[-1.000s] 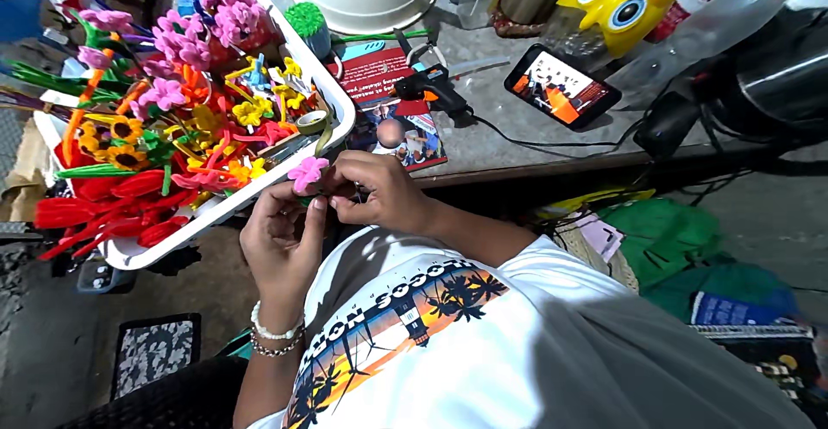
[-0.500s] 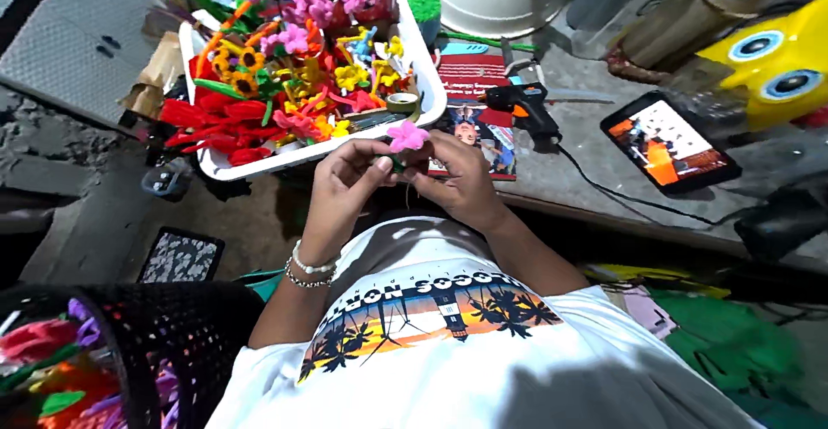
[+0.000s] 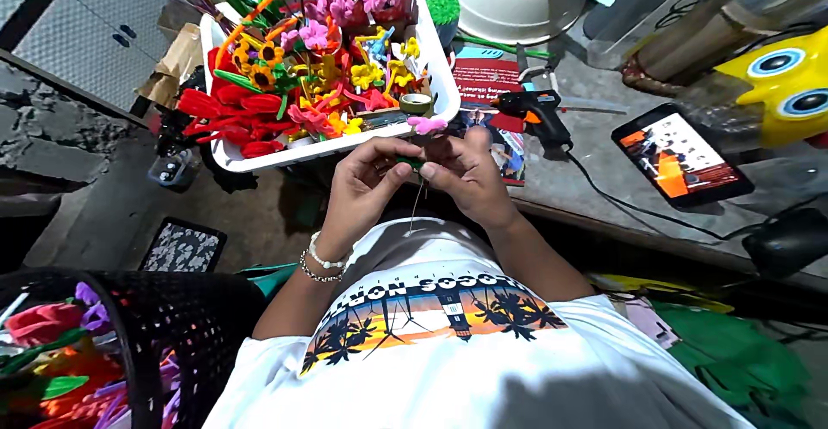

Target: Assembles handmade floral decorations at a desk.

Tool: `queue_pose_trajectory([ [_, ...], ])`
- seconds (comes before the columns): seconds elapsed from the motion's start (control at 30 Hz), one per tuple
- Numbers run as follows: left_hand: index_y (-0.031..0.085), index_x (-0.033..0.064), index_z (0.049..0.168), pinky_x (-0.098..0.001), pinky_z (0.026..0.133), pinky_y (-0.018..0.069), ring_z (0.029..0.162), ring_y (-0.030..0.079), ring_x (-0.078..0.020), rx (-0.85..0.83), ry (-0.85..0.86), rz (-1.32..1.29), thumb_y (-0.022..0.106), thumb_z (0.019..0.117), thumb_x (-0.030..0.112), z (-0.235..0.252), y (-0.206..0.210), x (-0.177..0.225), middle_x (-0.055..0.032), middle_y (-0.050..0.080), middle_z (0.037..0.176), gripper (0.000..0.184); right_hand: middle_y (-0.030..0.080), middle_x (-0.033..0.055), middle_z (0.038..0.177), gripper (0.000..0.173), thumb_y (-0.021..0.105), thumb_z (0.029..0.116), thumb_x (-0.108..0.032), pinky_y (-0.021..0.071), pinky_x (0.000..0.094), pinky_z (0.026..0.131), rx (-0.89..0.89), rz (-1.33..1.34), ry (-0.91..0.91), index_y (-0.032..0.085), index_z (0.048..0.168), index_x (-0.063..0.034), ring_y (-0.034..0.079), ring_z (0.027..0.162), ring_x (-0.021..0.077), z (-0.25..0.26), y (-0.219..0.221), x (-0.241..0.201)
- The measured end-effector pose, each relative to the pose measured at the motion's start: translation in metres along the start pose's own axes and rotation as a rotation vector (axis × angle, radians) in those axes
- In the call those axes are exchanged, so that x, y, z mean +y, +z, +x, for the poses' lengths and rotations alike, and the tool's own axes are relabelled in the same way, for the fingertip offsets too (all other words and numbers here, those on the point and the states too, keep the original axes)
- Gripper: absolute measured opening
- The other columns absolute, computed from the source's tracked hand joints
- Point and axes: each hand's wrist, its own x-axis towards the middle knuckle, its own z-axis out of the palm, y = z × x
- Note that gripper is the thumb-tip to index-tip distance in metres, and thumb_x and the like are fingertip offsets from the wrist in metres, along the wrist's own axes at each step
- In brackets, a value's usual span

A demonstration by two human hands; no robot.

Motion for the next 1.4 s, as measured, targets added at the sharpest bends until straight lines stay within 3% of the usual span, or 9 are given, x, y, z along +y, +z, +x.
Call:
queue_pose_trajectory([
  [0.2, 0.065, 0.0059, 0.107, -0.0214, 0.074, 0.0592, 0.082, 0.066, -0.0051, 0.096, 0.012, 0.019, 0.065, 0.0970, 0.000, -0.002, 0.011, -0.007, 0.0003, 0.067, 0.101, 0.012, 0.065, 0.0033, 0.100, 0.012, 0.064, 0.0965, -0.010, 0.0559, 0.0226, 0.084, 0.021, -0.049, -0.122, 0.067, 0.100, 0.0001, 0.063, 0.094, 0.0045, -0.002, 0.005, 0.002],
  [0.5, 0.067, 0.0081, 0.106, -0.0216, 0.081, 0.0590, 0.093, 0.066, -0.0051, 0.124, 0.125, 0.059, 0.068, 0.0966, 0.003, -0.002, 0.012, -0.009, 0.0020, 0.066, 0.106, 0.011, 0.067, -0.0003, 0.100, 0.009, 0.066, 0.0971, -0.010, 0.0559, 0.0226, 0.085, 0.064, 0.022, -0.092, 0.066, 0.103, -0.0030, 0.064, 0.093, 0.0034, -0.005, 0.007, 0.000],
  [0.67, 0.068, -0.0015, 0.102, -0.0236, 0.084, 0.0592, 0.096, 0.066, -0.0096, 0.075, 0.369, 0.273, 0.067, 0.0907, -0.009, 0.001, 0.004, -0.010, -0.0071, 0.065, 0.105, 0.014, 0.068, -0.0025, 0.099, 0.008, 0.069, 0.0953, -0.009, 0.0571, 0.0222, 0.084, 0.061, 0.070, -0.069, 0.068, 0.103, -0.0046, 0.065, 0.092, 0.0029, -0.006, 0.005, -0.002],
  [0.77, 0.070, -0.0026, 0.096, -0.0248, 0.084, 0.0589, 0.096, 0.066, -0.0120, 0.066, 0.444, 0.367, 0.069, 0.0909, -0.007, 0.001, 0.004, -0.011, -0.0093, 0.066, 0.103, 0.007, 0.068, -0.0048, 0.096, 0.008, 0.068, 0.0926, -0.008, 0.0564, 0.0215, 0.081, 0.059, 0.109, -0.064, 0.068, 0.100, -0.0062, 0.065, 0.089, 0.0013, -0.006, 0.006, -0.001],
  [1.0, 0.073, 0.0108, 0.108, -0.0255, 0.088, 0.0585, 0.103, 0.066, -0.0076, 0.009, 0.364, 0.278, 0.071, 0.0927, 0.001, 0.000, 0.001, -0.014, 0.0040, 0.067, 0.113, 0.018, 0.070, 0.0078, 0.094, 0.015, 0.067, 0.0897, -0.001, 0.0574, 0.0255, 0.082, 0.096, 0.111, -0.083, 0.068, 0.102, 0.0077, 0.067, 0.087, 0.0063, -0.005, 0.009, -0.002],
  [1.23, 0.071, 0.0090, 0.100, -0.0254, 0.087, 0.0569, 0.101, 0.066, -0.0086, 0.020, 0.507, 0.521, 0.069, 0.0942, 0.001, 0.002, -0.011, -0.010, 0.0017, 0.068, 0.108, 0.010, 0.070, 0.0123, 0.094, 0.013, 0.071, 0.0923, -0.004, 0.0588, 0.0284, 0.083, 0.040, 0.021, -0.128, 0.070, 0.098, 0.0078, 0.068, 0.088, 0.0110, -0.002, 0.005, -0.006],
  [1.4, 0.072, 0.0194, 0.108, -0.0214, 0.085, 0.0578, 0.100, 0.065, -0.0034, 0.011, 0.369, 0.299, 0.070, 0.0932, 0.003, 0.001, -0.005, -0.012, 0.0112, 0.067, 0.111, 0.022, 0.069, 0.0142, 0.091, 0.012, 0.070, 0.0905, -0.002, 0.0591, 0.0278, 0.079, 0.036, -0.104, -0.236, 0.070, 0.096, 0.0094, 0.068, 0.085, 0.0134, -0.001, 0.005, -0.012],
])
